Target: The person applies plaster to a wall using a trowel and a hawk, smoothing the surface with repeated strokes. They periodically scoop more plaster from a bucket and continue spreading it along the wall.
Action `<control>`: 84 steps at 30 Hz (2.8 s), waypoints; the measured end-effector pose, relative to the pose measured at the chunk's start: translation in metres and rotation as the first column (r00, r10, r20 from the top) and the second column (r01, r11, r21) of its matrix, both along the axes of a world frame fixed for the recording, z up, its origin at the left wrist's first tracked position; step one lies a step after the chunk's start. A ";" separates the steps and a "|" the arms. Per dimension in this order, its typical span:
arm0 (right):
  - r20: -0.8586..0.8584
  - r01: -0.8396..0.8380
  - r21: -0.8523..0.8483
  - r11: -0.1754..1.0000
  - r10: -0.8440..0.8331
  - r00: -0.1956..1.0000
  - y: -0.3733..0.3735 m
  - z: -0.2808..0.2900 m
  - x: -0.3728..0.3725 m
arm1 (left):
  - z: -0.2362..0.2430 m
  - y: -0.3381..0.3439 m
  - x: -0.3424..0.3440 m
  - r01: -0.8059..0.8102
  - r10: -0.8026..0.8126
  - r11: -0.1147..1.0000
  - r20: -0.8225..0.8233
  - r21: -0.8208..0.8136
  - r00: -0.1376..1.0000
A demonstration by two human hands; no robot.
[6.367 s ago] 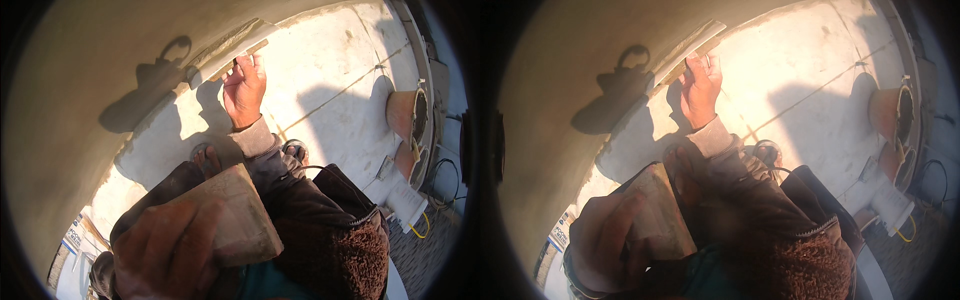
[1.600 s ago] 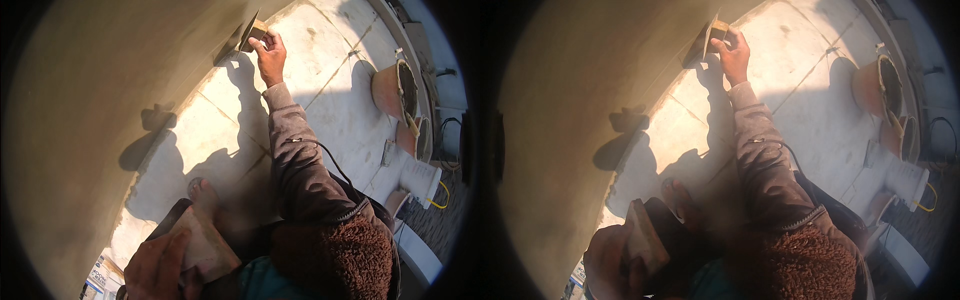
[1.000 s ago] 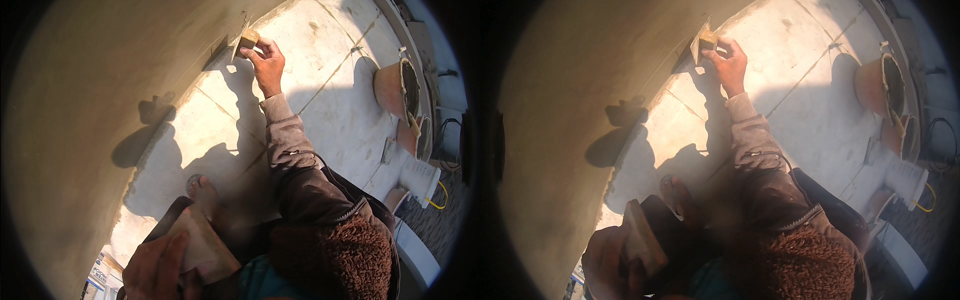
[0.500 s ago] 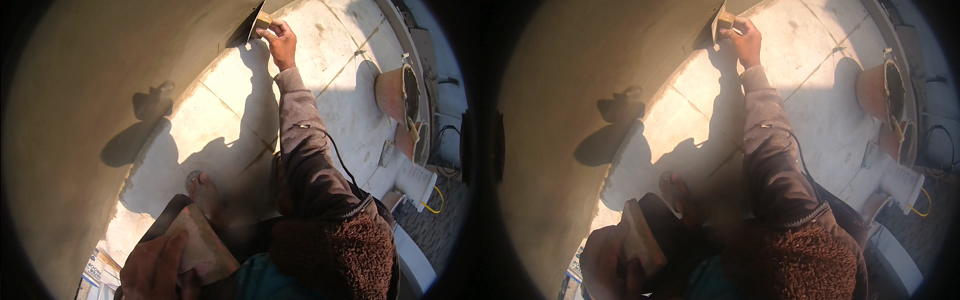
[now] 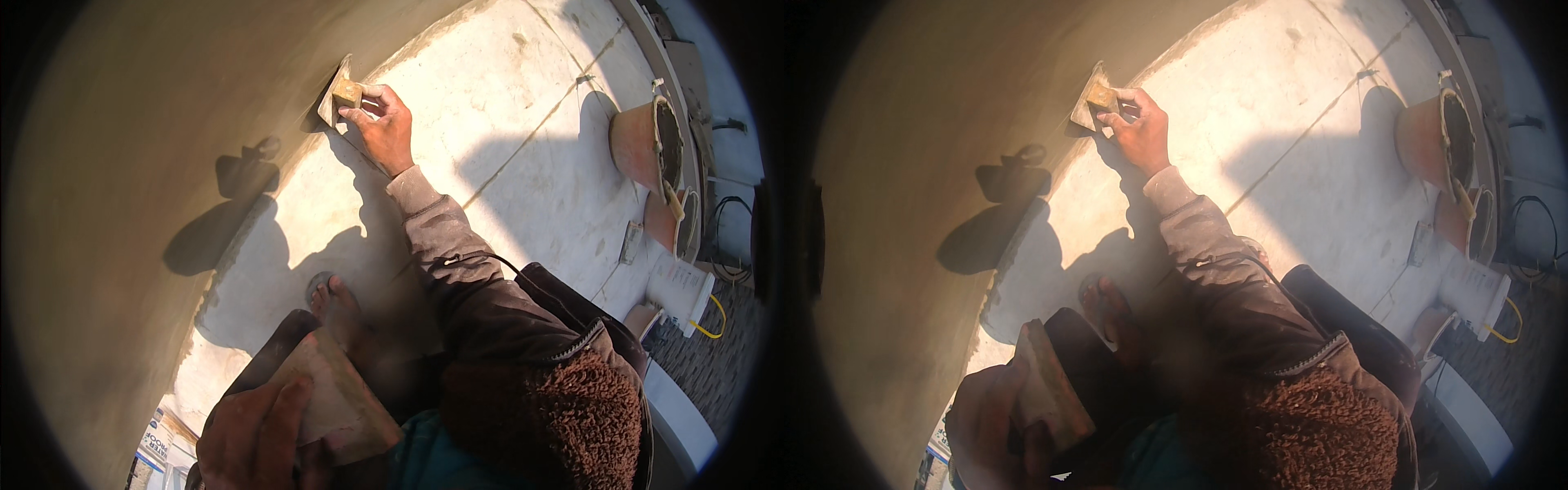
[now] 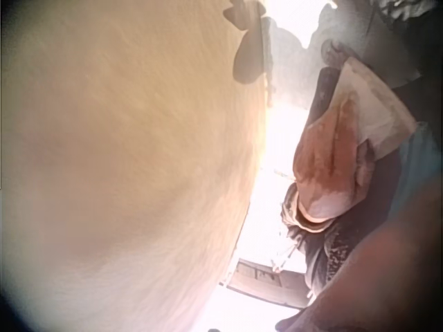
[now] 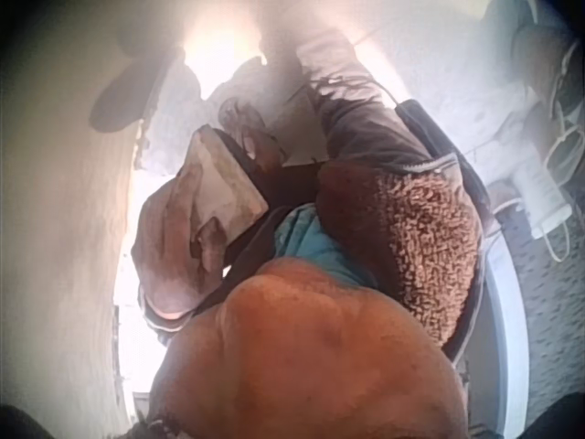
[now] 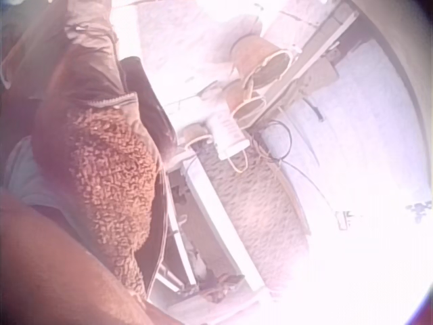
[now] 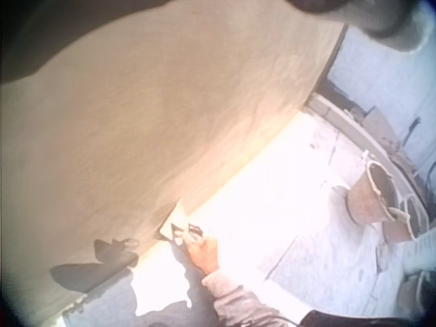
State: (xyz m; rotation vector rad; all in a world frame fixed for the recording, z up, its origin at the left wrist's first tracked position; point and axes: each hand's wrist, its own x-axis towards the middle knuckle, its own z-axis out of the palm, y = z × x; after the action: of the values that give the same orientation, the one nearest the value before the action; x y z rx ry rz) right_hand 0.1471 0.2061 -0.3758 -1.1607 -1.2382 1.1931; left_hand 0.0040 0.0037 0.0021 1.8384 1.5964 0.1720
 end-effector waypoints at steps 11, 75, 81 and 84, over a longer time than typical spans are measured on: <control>0.095 -0.048 0.034 0.998 0.045 0.994 -0.071 0.010 -0.057 | 0.003 0.004 0.006 -0.030 0.030 0.999 -0.006 -0.014 1.000; -0.744 -0.142 -0.383 0.913 -0.214 0.633 -0.061 0.014 0.001 | 0.002 0.002 0.016 0.026 -0.026 1.000 0.000 0.016 1.000; -0.675 -0.047 -0.498 0.866 -0.353 0.648 0.004 -0.027 0.031 | -0.005 0.001 0.010 0.061 -0.061 0.997 0.003 0.047 0.998; -0.662 -0.039 -0.502 0.864 -0.355 0.661 0.024 -0.033 0.039 | -0.002 0.005 0.012 0.056 -0.055 0.998 -0.007 0.026 0.998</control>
State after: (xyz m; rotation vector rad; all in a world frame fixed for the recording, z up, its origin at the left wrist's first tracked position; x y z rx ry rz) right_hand 0.1857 0.2306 -0.4091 -0.9222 -0.1919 1.6557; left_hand 0.0159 0.0085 0.0004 1.9030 1.5521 0.1634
